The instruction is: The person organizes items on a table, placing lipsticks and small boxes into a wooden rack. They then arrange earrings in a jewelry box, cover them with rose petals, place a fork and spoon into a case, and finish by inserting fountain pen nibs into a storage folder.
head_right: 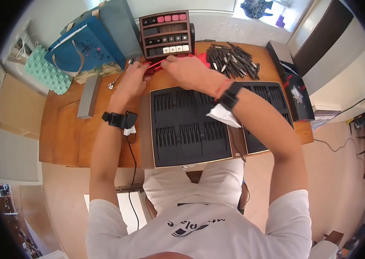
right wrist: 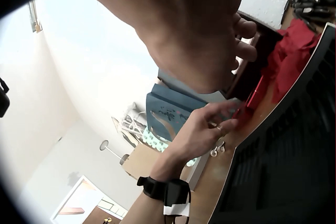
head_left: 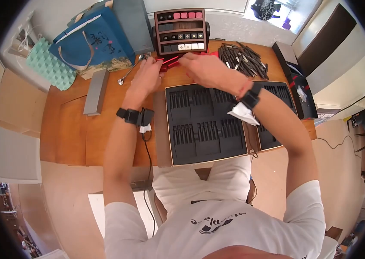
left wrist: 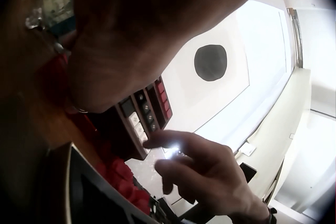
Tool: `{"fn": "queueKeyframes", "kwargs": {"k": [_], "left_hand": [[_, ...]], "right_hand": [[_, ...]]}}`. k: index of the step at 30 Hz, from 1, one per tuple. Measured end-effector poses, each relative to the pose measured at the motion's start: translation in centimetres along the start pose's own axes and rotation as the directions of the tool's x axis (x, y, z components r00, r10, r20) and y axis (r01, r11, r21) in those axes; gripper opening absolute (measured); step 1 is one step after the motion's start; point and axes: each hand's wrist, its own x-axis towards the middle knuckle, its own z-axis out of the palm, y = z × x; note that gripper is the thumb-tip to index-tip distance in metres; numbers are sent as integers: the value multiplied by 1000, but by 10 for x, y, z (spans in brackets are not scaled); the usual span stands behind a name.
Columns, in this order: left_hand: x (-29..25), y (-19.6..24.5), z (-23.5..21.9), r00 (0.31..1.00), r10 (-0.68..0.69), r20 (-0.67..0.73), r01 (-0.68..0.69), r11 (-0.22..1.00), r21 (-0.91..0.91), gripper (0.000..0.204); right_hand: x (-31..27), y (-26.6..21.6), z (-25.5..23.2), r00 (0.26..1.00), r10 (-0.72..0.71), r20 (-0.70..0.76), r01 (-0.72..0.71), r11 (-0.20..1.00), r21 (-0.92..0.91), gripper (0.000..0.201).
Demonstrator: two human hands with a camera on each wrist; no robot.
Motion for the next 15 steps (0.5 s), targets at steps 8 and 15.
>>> {"fn": "queueKeyframes", "kwargs": {"k": [8,15], "left_hand": [[-10,-7,17,991,-20,-135,24,999,29,32],[-21,-10,12,966,7,-259,-27,997,-75,27]], "right_hand": [[52,-1,60,989,-147,33,149,908,-391,20],[60,5,74,968,-242,59,242,862,-445,19]]}}
